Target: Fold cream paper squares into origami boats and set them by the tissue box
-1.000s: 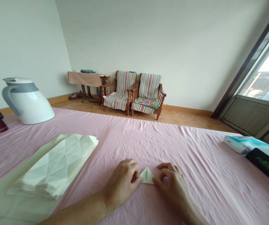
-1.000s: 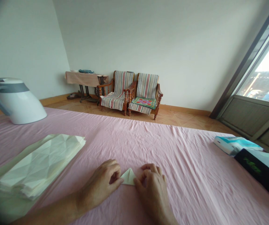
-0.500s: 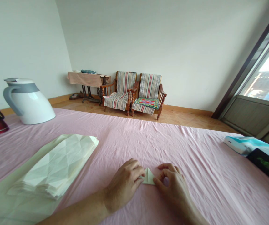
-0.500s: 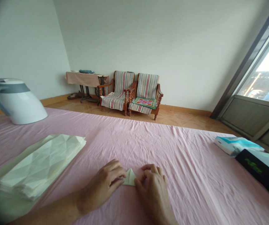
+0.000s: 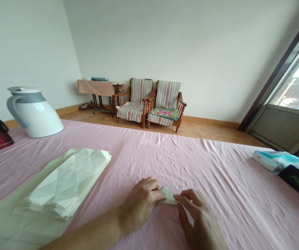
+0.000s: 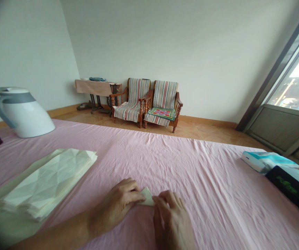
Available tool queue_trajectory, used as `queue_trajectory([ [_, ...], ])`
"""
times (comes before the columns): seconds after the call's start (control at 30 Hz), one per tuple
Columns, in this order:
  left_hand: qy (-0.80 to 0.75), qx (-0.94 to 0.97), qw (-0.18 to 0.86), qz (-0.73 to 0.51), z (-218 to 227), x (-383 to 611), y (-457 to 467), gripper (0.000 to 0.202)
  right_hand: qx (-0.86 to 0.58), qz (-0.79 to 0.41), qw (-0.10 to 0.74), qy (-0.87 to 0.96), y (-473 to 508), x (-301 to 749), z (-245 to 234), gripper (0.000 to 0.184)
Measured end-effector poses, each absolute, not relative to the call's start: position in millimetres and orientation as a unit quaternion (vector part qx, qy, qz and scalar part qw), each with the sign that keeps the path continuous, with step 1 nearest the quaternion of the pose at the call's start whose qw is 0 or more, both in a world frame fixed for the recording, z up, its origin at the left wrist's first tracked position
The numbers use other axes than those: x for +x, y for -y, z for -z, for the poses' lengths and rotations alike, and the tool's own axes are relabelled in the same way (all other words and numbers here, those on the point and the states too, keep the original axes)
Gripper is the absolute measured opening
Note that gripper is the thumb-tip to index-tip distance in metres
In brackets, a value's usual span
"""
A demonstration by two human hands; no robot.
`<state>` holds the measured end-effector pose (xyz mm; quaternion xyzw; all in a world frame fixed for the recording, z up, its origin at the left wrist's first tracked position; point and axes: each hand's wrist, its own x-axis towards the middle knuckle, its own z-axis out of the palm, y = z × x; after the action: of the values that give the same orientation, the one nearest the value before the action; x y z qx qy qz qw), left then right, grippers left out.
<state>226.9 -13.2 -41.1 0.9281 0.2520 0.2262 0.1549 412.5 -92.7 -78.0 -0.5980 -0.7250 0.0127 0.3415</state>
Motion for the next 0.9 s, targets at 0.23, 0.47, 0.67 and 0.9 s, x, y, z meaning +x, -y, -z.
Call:
queue_trajectory([
  [0.23,-0.248,0.933,0.148,-0.216,41.7,226.2,11.4,0.020,-0.559,0.144,0.342,0.741,96.2,399.3,81.2,0.043],
  [0.47,-0.242,0.940,0.124,-0.208,42.5,225.1,11.1,0.018,-0.540,0.173,0.269,0.778,97.5,399.4,71.2,0.041],
  [0.67,-0.211,0.963,0.022,-0.164,42.1,222.4,15.9,0.012,-0.532,0.228,0.221,0.785,96.1,398.2,72.0,0.034],
  [0.9,-0.168,0.976,-0.066,-0.122,36.7,219.5,21.3,0.012,-0.553,0.248,0.182,0.774,101.4,402.1,73.4,0.035],
])
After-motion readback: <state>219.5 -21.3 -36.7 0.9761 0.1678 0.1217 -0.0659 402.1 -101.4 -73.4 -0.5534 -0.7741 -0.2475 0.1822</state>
